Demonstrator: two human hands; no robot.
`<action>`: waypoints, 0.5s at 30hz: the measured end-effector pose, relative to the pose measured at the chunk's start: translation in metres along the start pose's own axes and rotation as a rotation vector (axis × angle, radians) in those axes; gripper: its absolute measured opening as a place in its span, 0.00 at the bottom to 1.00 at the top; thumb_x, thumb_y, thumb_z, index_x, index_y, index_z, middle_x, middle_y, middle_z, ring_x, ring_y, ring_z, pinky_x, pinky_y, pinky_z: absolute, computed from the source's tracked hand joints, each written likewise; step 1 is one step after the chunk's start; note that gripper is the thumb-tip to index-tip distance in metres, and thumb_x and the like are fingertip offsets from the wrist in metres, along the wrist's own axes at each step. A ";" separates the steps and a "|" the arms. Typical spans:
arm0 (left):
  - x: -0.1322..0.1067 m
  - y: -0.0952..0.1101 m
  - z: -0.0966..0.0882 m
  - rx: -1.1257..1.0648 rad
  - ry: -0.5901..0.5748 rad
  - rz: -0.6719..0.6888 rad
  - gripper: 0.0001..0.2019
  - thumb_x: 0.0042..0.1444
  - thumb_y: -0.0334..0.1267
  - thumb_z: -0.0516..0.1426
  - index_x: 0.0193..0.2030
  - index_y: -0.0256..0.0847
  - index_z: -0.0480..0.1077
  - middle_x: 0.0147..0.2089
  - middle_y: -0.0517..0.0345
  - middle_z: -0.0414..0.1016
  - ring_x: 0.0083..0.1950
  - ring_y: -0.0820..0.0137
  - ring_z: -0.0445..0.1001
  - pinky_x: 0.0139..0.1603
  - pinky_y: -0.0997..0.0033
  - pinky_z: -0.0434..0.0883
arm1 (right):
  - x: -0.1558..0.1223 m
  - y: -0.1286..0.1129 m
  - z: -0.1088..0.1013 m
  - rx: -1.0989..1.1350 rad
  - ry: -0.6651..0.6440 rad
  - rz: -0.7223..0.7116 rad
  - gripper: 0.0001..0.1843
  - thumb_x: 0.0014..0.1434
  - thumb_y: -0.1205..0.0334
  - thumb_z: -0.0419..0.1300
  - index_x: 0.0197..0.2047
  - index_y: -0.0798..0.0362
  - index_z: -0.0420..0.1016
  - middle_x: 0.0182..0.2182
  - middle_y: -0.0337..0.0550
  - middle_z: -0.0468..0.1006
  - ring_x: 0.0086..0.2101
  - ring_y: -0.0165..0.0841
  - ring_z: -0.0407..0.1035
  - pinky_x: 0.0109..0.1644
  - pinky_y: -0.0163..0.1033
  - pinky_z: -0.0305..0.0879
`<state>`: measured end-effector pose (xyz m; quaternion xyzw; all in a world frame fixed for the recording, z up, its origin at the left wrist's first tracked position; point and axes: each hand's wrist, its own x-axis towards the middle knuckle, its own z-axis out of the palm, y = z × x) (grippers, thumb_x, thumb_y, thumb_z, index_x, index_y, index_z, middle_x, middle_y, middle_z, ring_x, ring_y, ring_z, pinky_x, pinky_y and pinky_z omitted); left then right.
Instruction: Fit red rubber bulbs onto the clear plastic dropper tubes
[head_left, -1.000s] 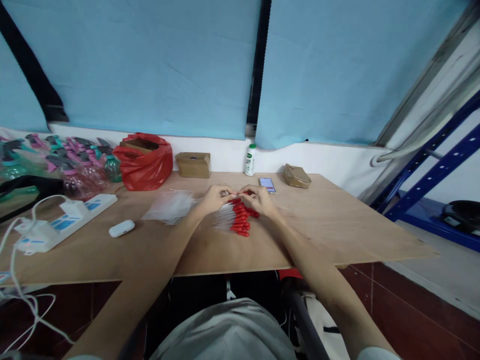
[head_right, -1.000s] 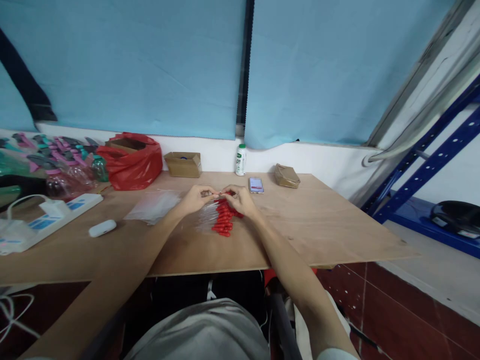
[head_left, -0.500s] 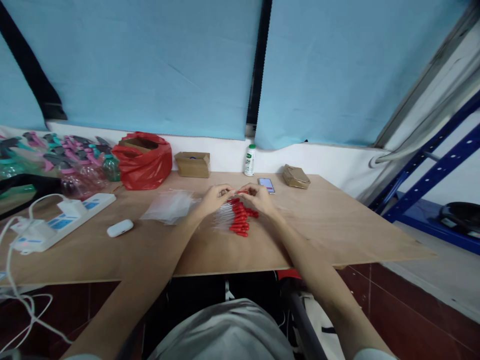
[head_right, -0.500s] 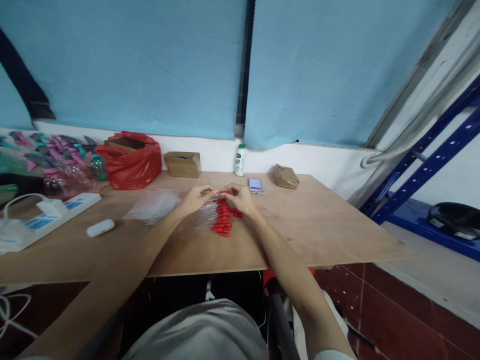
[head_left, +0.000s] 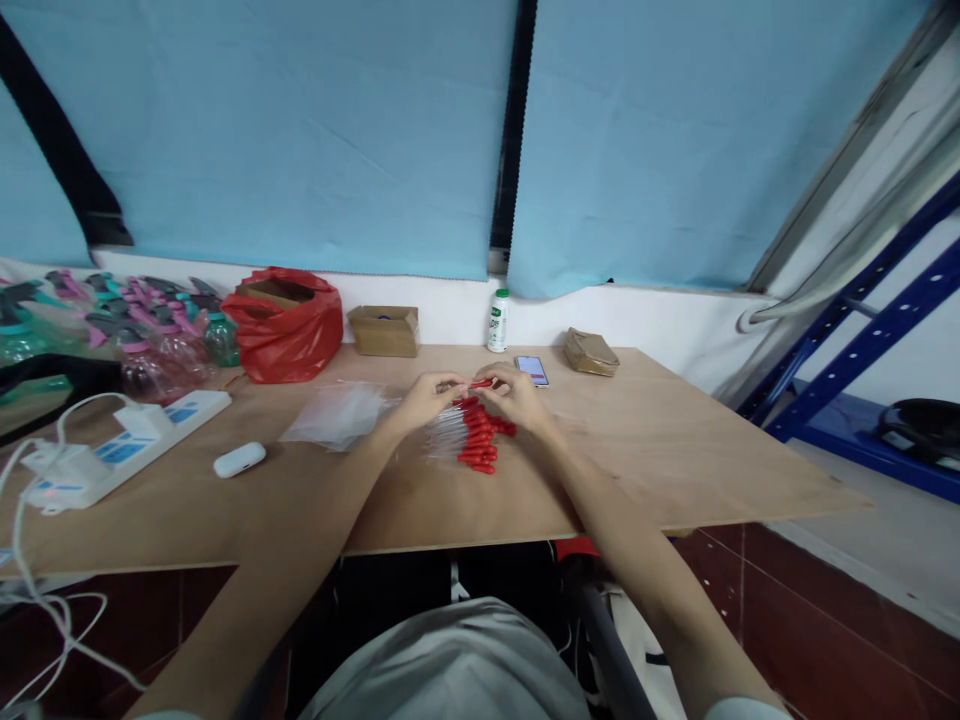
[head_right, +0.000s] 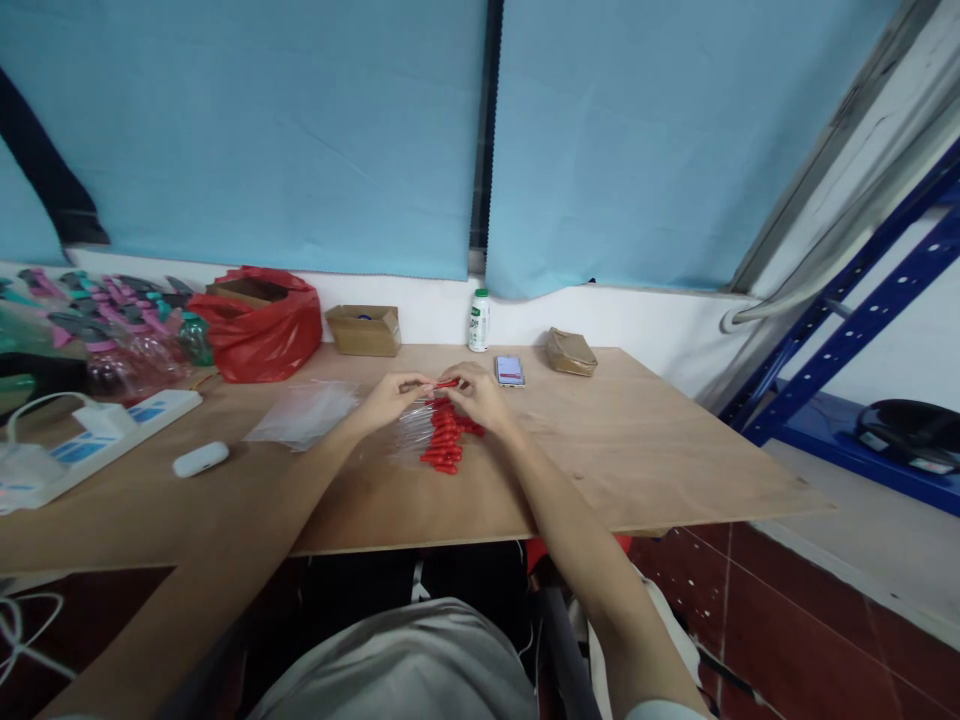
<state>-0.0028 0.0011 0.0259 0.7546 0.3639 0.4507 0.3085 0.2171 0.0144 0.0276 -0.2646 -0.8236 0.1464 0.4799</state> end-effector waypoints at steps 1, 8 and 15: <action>0.000 0.000 0.000 -0.003 -0.002 -0.009 0.19 0.60 0.51 0.61 0.45 0.35 0.79 0.40 0.50 0.83 0.42 0.64 0.79 0.47 0.66 0.73 | 0.000 0.000 -0.001 -0.043 0.004 -0.037 0.12 0.64 0.52 0.64 0.43 0.50 0.82 0.44 0.49 0.81 0.46 0.41 0.72 0.51 0.46 0.67; 0.001 -0.003 0.001 0.014 0.000 -0.011 0.18 0.59 0.50 0.61 0.43 0.35 0.80 0.39 0.50 0.83 0.42 0.64 0.78 0.47 0.66 0.73 | 0.001 -0.001 -0.003 -0.150 -0.051 -0.133 0.15 0.69 0.51 0.58 0.41 0.50 0.81 0.40 0.48 0.80 0.43 0.41 0.68 0.53 0.48 0.61; 0.003 -0.007 0.004 0.070 0.039 0.026 0.17 0.58 0.49 0.61 0.42 0.35 0.81 0.39 0.50 0.83 0.41 0.64 0.79 0.45 0.66 0.74 | 0.000 -0.005 0.000 -0.109 -0.042 -0.100 0.16 0.68 0.49 0.58 0.39 0.50 0.80 0.38 0.47 0.80 0.41 0.41 0.68 0.52 0.47 0.60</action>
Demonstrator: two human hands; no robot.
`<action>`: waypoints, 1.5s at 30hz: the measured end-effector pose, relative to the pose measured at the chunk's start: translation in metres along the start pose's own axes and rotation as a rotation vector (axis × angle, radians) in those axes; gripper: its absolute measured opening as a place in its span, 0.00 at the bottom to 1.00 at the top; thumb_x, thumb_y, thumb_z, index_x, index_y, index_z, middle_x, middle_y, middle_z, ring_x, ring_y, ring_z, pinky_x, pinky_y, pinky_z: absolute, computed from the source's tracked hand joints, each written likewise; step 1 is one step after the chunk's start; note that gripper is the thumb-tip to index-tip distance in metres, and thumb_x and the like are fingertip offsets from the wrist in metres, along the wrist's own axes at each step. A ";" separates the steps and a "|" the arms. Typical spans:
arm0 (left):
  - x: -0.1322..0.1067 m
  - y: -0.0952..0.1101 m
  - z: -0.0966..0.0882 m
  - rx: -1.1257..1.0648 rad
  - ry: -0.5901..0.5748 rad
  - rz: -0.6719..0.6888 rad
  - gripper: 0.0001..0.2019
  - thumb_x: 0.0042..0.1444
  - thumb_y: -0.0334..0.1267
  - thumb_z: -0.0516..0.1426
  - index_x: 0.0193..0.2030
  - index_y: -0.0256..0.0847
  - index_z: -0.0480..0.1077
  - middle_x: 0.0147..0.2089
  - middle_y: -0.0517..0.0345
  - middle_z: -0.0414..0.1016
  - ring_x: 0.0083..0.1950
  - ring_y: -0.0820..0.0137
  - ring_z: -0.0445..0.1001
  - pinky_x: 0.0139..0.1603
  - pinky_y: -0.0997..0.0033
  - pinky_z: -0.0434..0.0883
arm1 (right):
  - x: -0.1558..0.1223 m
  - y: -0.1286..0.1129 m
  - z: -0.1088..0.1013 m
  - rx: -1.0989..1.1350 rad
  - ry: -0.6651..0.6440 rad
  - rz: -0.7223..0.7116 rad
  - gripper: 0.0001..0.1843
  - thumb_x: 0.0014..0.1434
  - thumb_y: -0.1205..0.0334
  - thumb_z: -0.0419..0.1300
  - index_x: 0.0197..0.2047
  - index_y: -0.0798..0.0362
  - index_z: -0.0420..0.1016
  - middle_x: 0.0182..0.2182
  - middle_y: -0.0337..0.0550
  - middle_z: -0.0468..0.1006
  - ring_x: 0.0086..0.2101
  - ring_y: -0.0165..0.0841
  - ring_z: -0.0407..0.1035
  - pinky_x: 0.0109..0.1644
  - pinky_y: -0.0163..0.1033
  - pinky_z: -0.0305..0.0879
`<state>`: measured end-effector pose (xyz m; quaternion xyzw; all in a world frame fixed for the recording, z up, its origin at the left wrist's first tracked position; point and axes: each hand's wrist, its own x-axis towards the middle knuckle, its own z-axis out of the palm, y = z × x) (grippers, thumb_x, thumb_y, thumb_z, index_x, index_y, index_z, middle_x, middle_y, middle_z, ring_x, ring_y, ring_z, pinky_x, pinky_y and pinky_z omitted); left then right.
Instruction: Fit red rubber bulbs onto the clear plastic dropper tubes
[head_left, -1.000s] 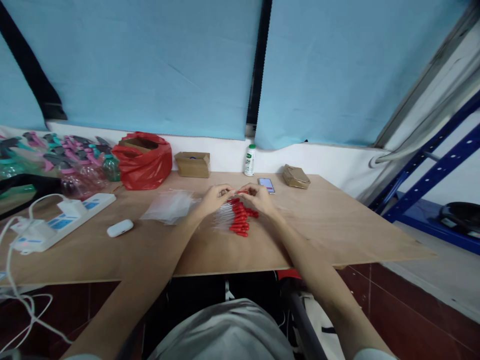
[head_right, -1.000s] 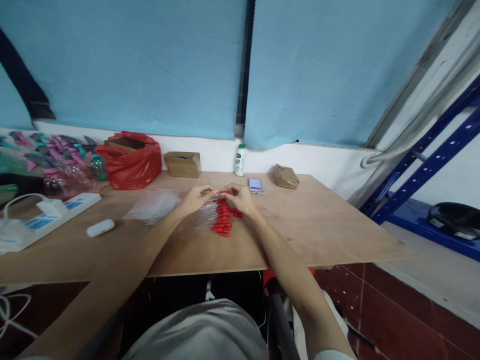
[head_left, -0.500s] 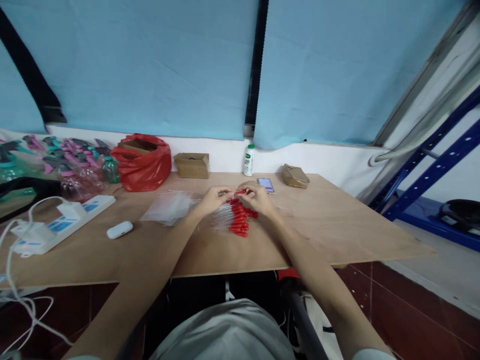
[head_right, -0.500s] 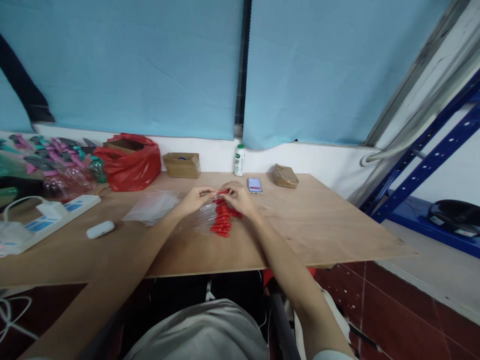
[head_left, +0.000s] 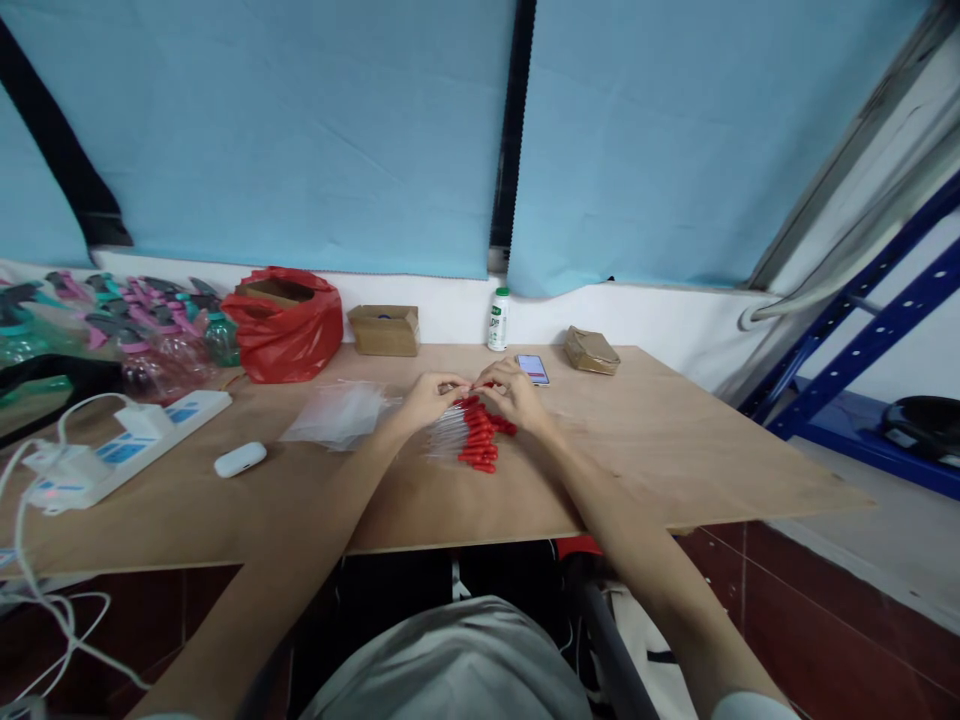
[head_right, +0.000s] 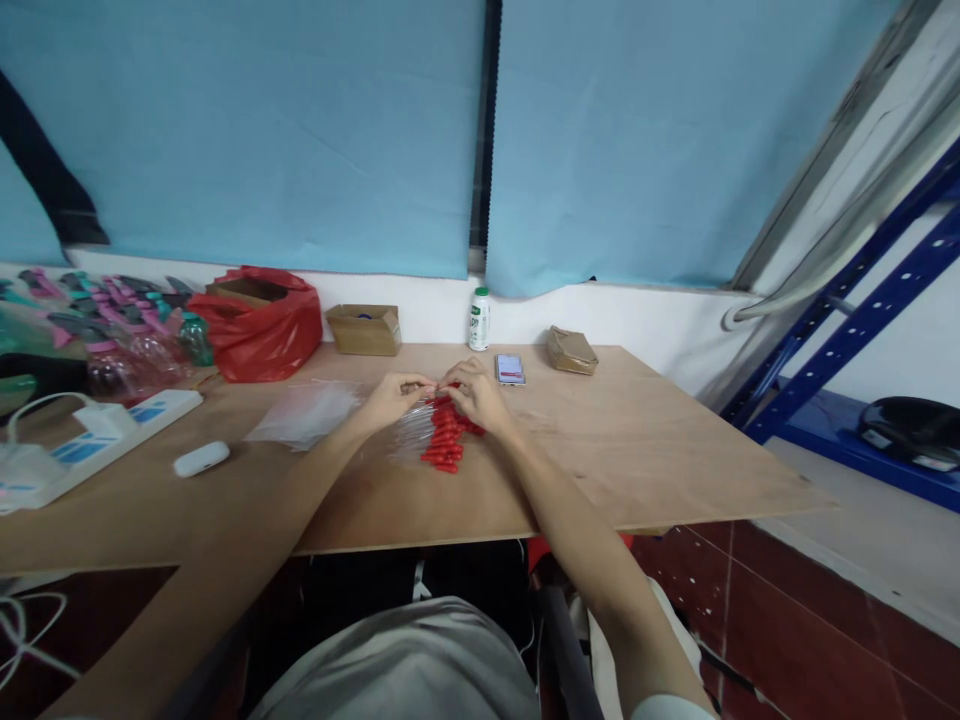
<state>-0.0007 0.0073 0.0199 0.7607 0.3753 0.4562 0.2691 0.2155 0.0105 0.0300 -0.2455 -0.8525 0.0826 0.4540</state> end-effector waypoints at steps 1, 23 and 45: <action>0.000 -0.001 0.000 0.014 0.003 0.002 0.17 0.58 0.49 0.61 0.42 0.36 0.81 0.39 0.50 0.84 0.41 0.63 0.79 0.45 0.66 0.74 | 0.000 -0.001 0.000 -0.002 0.000 0.006 0.15 0.69 0.49 0.58 0.39 0.50 0.80 0.38 0.47 0.80 0.42 0.41 0.68 0.52 0.47 0.60; -0.002 0.001 0.000 0.308 0.100 0.081 0.13 0.61 0.46 0.60 0.44 0.42 0.81 0.40 0.55 0.83 0.33 0.69 0.72 0.37 0.70 0.67 | -0.001 0.008 0.000 -0.013 0.006 0.098 0.12 0.65 0.54 0.63 0.47 0.52 0.80 0.37 0.46 0.81 0.35 0.36 0.69 0.43 0.42 0.65; -0.005 0.007 0.001 0.383 0.121 0.118 0.13 0.64 0.44 0.58 0.45 0.42 0.82 0.39 0.53 0.82 0.36 0.67 0.74 0.40 0.68 0.67 | -0.002 0.007 0.005 0.234 0.019 0.275 0.10 0.60 0.57 0.63 0.40 0.55 0.81 0.33 0.43 0.83 0.30 0.31 0.72 0.36 0.36 0.67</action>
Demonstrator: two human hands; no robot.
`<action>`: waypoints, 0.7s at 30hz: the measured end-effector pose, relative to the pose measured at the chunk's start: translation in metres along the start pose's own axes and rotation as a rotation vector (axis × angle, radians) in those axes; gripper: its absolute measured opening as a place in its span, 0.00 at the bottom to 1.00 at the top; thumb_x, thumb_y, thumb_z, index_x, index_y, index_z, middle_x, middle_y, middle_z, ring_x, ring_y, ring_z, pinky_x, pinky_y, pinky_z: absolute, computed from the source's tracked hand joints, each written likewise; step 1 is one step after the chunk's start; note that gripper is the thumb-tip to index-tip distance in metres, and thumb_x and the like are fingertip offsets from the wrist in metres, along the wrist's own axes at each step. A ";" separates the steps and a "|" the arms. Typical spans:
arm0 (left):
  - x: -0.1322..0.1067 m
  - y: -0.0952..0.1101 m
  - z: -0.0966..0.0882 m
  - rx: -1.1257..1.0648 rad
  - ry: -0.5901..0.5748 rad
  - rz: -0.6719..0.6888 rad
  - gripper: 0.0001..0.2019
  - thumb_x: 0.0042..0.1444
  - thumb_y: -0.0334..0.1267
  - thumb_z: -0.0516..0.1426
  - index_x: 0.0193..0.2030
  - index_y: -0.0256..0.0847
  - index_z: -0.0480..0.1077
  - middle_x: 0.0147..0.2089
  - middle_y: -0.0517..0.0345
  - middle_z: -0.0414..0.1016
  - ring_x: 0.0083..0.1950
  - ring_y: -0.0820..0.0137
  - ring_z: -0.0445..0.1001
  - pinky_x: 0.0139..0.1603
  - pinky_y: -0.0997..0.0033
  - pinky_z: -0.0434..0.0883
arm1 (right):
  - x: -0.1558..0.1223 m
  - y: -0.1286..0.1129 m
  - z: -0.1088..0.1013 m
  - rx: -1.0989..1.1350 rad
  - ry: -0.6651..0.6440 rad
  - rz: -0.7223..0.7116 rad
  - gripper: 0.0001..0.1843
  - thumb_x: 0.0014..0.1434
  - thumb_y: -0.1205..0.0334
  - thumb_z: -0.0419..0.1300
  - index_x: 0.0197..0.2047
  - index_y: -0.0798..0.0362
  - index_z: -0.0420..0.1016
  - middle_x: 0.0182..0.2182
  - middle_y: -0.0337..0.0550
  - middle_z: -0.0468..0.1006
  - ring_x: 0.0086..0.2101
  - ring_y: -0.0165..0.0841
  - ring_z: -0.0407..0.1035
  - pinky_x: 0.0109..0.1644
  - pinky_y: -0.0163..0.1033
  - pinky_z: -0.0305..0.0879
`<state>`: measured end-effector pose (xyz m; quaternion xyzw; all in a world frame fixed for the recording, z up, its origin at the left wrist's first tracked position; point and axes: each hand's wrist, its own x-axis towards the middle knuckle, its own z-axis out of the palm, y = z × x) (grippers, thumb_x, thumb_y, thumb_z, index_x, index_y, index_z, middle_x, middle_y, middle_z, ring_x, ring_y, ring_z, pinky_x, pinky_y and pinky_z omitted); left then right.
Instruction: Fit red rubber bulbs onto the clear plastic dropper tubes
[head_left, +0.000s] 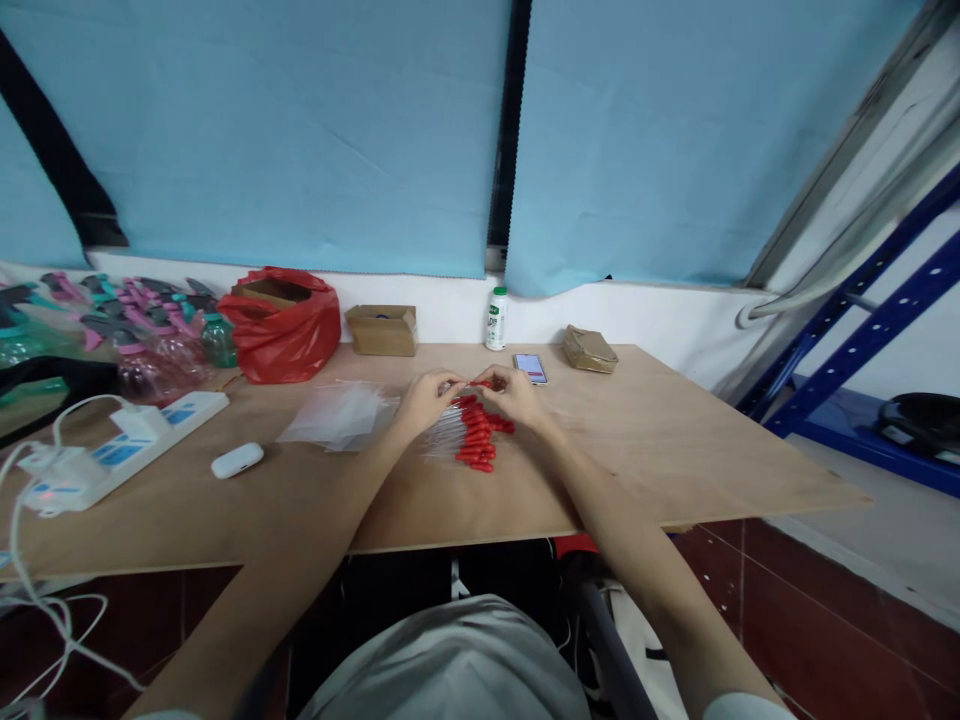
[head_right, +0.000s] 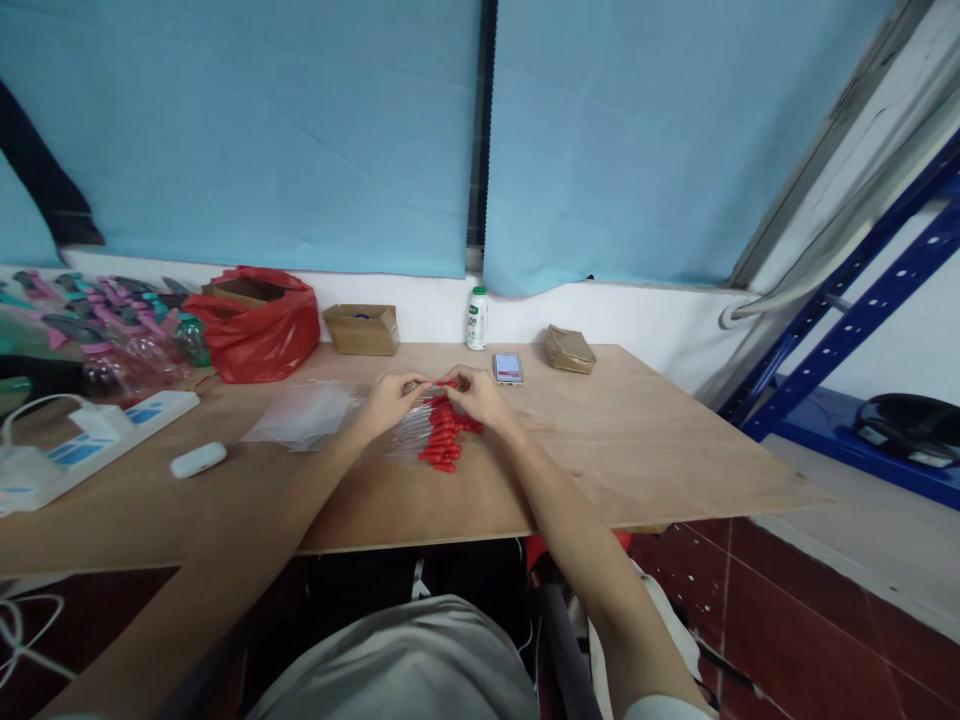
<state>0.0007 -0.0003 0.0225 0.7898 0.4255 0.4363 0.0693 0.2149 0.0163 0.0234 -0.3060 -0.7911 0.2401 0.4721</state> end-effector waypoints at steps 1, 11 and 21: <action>0.000 -0.002 0.001 -0.012 -0.001 -0.014 0.12 0.64 0.45 0.59 0.44 0.42 0.82 0.38 0.53 0.82 0.35 0.67 0.73 0.39 0.69 0.67 | 0.000 0.000 0.001 0.018 0.012 0.016 0.11 0.59 0.57 0.63 0.40 0.55 0.80 0.33 0.43 0.82 0.29 0.31 0.72 0.36 0.36 0.67; 0.003 -0.020 0.011 -0.228 0.078 -0.097 0.13 0.58 0.47 0.63 0.40 0.40 0.82 0.34 0.54 0.80 0.32 0.69 0.69 0.34 0.70 0.64 | 0.002 0.006 0.009 0.259 0.072 0.123 0.14 0.54 0.54 0.68 0.38 0.55 0.79 0.34 0.45 0.83 0.31 0.33 0.75 0.36 0.37 0.70; 0.001 -0.019 0.011 -0.329 0.053 -0.107 0.14 0.57 0.48 0.64 0.40 0.39 0.81 0.33 0.55 0.79 0.30 0.71 0.68 0.32 0.71 0.64 | 0.000 -0.001 0.011 0.324 0.061 0.095 0.14 0.55 0.53 0.68 0.38 0.55 0.78 0.30 0.43 0.81 0.31 0.33 0.75 0.39 0.38 0.70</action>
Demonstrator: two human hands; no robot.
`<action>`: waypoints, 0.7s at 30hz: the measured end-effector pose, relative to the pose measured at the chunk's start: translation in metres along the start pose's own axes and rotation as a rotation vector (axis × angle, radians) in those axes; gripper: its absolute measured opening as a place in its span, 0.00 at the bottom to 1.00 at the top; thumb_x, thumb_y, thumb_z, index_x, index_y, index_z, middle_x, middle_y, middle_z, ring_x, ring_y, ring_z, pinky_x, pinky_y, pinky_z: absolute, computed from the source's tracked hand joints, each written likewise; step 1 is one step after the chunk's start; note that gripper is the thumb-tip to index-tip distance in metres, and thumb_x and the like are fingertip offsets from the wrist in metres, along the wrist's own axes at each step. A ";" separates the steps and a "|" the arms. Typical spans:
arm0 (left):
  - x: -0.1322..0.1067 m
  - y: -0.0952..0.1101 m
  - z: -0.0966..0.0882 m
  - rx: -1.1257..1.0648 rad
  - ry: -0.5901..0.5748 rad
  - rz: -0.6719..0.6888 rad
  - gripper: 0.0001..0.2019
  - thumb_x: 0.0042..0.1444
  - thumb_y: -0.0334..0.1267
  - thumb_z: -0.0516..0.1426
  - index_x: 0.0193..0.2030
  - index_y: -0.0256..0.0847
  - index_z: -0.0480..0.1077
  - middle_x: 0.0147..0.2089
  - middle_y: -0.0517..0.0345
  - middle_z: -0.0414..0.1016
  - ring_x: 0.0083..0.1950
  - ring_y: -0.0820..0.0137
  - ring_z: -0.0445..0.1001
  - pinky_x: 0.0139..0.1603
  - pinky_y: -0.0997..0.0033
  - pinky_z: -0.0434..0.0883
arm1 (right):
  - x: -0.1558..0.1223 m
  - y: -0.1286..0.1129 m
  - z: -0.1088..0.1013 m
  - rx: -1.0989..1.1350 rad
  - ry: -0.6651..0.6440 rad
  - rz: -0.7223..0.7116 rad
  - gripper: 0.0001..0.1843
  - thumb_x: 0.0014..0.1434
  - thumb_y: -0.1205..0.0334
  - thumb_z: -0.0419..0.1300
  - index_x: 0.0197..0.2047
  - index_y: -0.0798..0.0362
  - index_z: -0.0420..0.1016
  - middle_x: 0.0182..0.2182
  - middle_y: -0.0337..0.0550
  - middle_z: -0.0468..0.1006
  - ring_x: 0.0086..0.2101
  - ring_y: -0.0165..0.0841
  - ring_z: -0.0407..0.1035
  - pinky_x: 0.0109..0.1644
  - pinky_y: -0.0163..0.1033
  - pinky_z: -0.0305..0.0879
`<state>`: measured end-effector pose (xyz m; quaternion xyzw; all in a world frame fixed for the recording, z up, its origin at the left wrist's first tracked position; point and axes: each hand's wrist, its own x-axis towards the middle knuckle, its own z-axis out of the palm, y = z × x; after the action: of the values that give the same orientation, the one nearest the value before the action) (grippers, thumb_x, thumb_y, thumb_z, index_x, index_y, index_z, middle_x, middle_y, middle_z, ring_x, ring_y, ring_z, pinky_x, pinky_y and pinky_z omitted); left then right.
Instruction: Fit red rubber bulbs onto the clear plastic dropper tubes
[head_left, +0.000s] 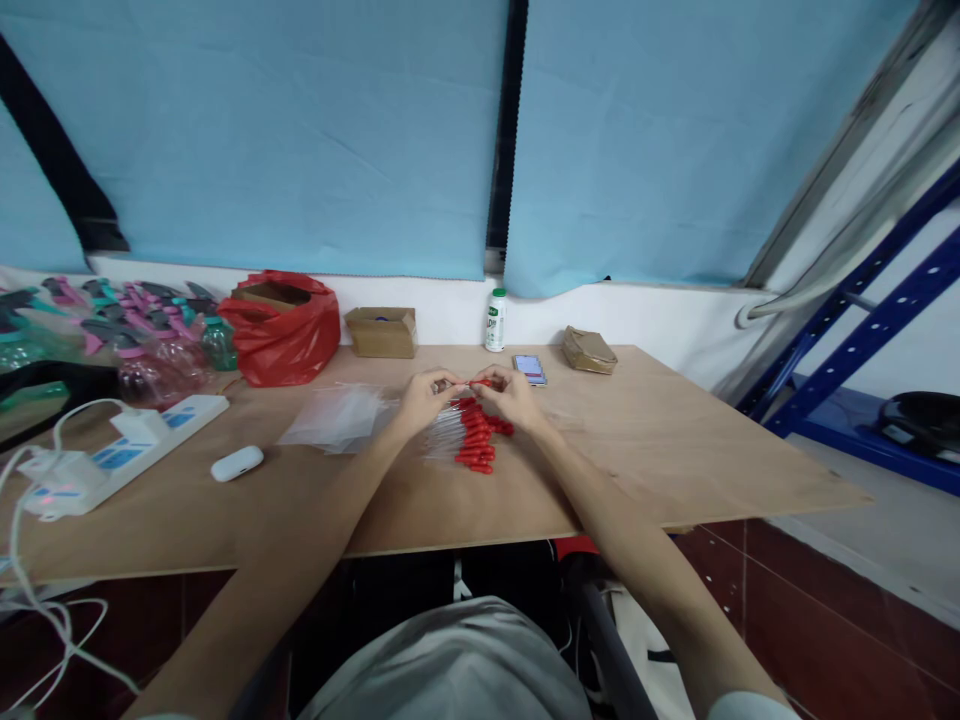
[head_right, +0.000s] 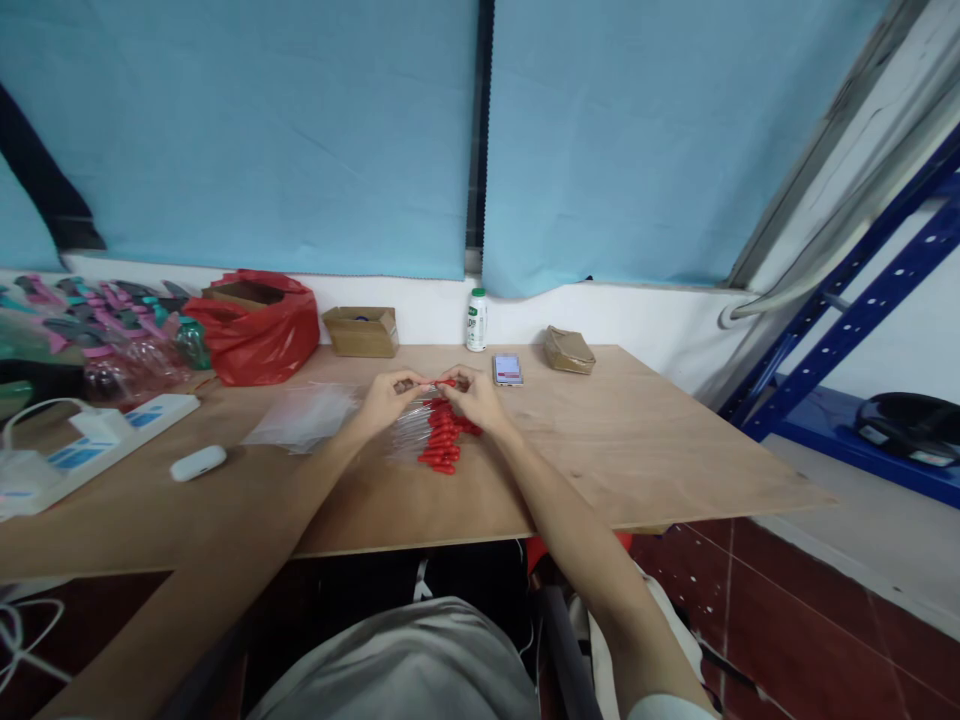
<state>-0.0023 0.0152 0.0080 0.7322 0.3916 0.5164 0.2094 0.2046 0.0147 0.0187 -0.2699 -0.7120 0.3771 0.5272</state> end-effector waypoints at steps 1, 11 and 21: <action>0.000 0.001 0.000 0.002 -0.002 -0.001 0.14 0.57 0.48 0.64 0.40 0.39 0.81 0.34 0.55 0.79 0.30 0.71 0.68 0.32 0.71 0.63 | 0.000 -0.001 0.001 0.003 0.000 0.000 0.14 0.55 0.53 0.68 0.38 0.55 0.78 0.30 0.43 0.81 0.31 0.33 0.75 0.39 0.37 0.71; 0.000 0.008 -0.006 0.122 -0.011 0.161 0.09 0.60 0.44 0.63 0.38 0.40 0.81 0.33 0.56 0.77 0.33 0.69 0.68 0.35 0.69 0.64 | 0.000 0.006 0.002 0.091 -0.007 0.060 0.14 0.53 0.54 0.70 0.38 0.55 0.79 0.30 0.45 0.83 0.31 0.35 0.77 0.39 0.39 0.73; -0.001 0.019 -0.007 0.178 0.035 0.282 0.07 0.62 0.41 0.62 0.39 0.42 0.80 0.37 0.54 0.78 0.38 0.67 0.71 0.40 0.66 0.66 | 0.003 0.005 0.003 0.157 0.009 0.076 0.15 0.50 0.56 0.72 0.39 0.54 0.79 0.33 0.44 0.84 0.33 0.36 0.79 0.42 0.41 0.77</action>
<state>-0.0024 0.0017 0.0236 0.7865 0.3327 0.5165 0.0626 0.2007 0.0187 0.0159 -0.2560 -0.6672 0.4503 0.5353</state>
